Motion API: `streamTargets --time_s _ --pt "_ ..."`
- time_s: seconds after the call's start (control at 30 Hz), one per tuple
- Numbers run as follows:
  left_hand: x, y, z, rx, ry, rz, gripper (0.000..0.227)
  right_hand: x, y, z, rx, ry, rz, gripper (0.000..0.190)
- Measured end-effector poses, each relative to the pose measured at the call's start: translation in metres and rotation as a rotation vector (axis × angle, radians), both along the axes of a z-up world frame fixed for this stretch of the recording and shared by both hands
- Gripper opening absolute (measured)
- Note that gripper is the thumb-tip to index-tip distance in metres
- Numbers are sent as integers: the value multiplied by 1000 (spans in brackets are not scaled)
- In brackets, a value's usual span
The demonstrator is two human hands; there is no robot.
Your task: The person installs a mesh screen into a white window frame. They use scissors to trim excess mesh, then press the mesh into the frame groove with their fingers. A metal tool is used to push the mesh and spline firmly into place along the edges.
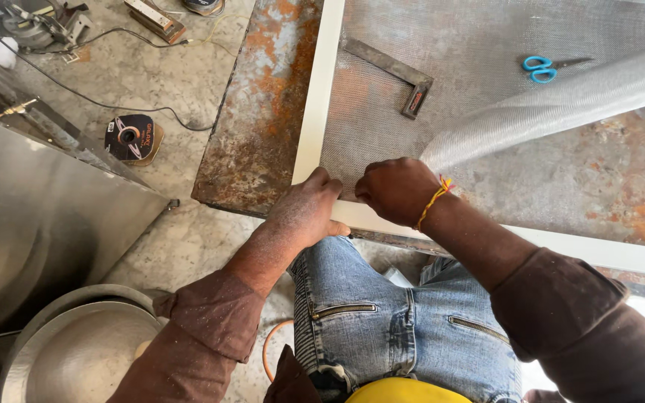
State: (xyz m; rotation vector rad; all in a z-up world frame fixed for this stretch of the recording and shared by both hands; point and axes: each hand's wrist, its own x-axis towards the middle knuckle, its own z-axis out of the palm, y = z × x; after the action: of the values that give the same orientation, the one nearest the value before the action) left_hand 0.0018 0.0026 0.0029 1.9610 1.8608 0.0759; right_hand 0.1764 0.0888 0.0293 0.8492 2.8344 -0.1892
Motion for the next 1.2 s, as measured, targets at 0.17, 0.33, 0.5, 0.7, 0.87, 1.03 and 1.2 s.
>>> streamTargets --time_s 0.17,0.33,0.5,0.7,0.87,1.03,1.2 --pt "0 -2 2 52 -14 -10 85 4 -11 -1 26 74 -56 21" --pt "-8 4 8 -42 -57 -4 84 5 -13 -6 132 52 16 20" --pt "-10 5 18 -42 -75 -35 83 4 3 -9 173 221 207 21" --pt "-9 -1 11 -18 -66 0 88 2 18 -21 297 229 393 22" --pt "-16 4 -2 -6 -80 -17 71 2 18 -18 317 222 313 18" --pt "-25 3 -17 268 -202 -8 38 0 20 -6 384 328 174 15" --pt "-19 4 -11 254 -245 87 33 3 20 2 195 424 121 23"
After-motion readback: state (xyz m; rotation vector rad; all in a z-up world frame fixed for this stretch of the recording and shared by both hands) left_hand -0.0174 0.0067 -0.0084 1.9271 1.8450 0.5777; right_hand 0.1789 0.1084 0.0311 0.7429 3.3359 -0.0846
